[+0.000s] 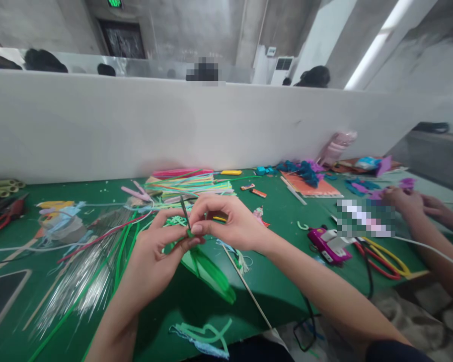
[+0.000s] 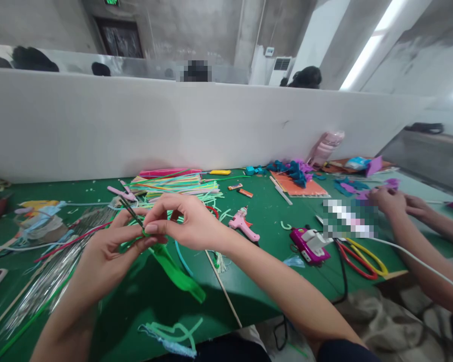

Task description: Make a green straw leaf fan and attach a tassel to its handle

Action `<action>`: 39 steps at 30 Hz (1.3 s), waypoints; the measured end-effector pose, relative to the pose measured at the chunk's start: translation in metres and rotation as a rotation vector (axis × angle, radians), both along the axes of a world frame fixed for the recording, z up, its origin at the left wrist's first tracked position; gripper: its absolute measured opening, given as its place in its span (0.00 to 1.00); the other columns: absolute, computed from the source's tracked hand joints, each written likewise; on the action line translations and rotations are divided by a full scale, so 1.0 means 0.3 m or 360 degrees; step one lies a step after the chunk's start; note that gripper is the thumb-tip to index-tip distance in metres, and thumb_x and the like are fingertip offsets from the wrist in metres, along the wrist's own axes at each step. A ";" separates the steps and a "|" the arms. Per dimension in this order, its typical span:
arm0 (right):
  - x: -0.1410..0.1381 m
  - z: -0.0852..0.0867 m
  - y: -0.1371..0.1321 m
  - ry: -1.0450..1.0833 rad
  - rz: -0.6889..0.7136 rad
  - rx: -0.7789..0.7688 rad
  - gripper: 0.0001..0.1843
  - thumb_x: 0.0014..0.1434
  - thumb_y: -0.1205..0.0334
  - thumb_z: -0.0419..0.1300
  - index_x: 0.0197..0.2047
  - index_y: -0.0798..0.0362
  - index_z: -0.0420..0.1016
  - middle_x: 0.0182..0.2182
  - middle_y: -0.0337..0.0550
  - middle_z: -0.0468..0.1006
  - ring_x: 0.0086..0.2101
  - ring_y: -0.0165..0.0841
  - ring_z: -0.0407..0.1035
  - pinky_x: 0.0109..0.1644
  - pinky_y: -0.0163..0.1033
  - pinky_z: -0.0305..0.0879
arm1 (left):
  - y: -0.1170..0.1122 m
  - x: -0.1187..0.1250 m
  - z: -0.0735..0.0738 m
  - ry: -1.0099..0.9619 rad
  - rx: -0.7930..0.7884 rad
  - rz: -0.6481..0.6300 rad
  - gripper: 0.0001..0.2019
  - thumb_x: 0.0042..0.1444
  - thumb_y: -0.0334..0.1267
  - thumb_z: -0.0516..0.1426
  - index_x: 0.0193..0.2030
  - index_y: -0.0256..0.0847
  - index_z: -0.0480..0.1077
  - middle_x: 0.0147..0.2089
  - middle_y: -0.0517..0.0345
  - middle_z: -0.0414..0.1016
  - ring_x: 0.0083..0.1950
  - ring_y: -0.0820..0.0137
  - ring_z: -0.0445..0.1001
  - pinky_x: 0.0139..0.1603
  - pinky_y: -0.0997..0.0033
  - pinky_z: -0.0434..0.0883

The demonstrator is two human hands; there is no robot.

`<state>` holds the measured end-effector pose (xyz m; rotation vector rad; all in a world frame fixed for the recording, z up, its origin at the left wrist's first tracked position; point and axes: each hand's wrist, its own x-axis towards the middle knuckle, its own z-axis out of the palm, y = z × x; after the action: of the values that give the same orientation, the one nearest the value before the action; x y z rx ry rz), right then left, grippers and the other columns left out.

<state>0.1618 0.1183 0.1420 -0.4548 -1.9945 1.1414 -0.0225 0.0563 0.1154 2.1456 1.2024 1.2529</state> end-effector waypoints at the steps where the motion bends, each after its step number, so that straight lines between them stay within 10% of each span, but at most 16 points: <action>1: 0.001 0.001 -0.001 -0.0017 0.0002 0.0002 0.05 0.59 0.65 0.67 0.32 0.54 0.77 0.31 0.38 0.74 0.34 0.29 0.69 0.37 0.36 0.63 | -0.001 -0.003 0.002 0.0016 -0.0009 -0.0027 0.09 0.64 0.36 0.59 0.36 0.49 0.81 0.37 0.61 0.82 0.54 0.67 0.70 0.53 0.72 0.69; 21: 0.002 -0.019 -0.031 -0.0072 -0.0065 0.0046 0.06 0.59 0.70 0.64 0.32 0.52 0.74 0.31 0.36 0.73 0.34 0.29 0.69 0.38 0.35 0.63 | 0.016 -0.023 0.002 0.0056 -0.0226 -0.0247 0.12 0.64 0.41 0.58 0.32 0.46 0.81 0.34 0.54 0.80 0.47 0.61 0.74 0.50 0.63 0.71; 27: 0.056 -0.033 -0.030 0.0104 -0.0129 -0.0263 0.12 0.57 0.54 0.69 0.39 0.53 0.79 0.34 0.39 0.75 0.33 0.30 0.71 0.33 0.34 0.66 | 0.017 0.009 0.011 -0.0042 -0.0341 -0.0118 0.12 0.62 0.48 0.59 0.37 0.45 0.81 0.44 0.53 0.80 0.50 0.61 0.76 0.49 0.66 0.72; 33: 0.126 0.005 -0.088 -0.0301 -0.0441 0.0176 0.10 0.62 0.56 0.65 0.34 0.54 0.76 0.26 0.35 0.72 0.26 0.25 0.63 0.29 0.31 0.58 | 0.025 0.090 0.004 -0.0043 -0.0364 -0.0123 0.11 0.61 0.47 0.60 0.44 0.45 0.79 0.43 0.55 0.81 0.47 0.62 0.77 0.52 0.62 0.71; 39: 0.220 0.019 -0.074 0.0150 -0.0893 0.0087 0.15 0.66 0.54 0.60 0.31 0.54 0.72 0.21 0.37 0.77 0.19 0.27 0.69 0.24 0.32 0.66 | -0.008 0.021 -0.064 -0.0497 -0.0190 0.0639 0.19 0.60 0.54 0.60 0.54 0.51 0.76 0.62 0.53 0.75 0.67 0.56 0.68 0.71 0.53 0.56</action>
<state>0.2278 0.0961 0.1479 -0.8500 -1.6581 0.7373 -0.0162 0.0538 0.0963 1.5956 1.5654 1.5627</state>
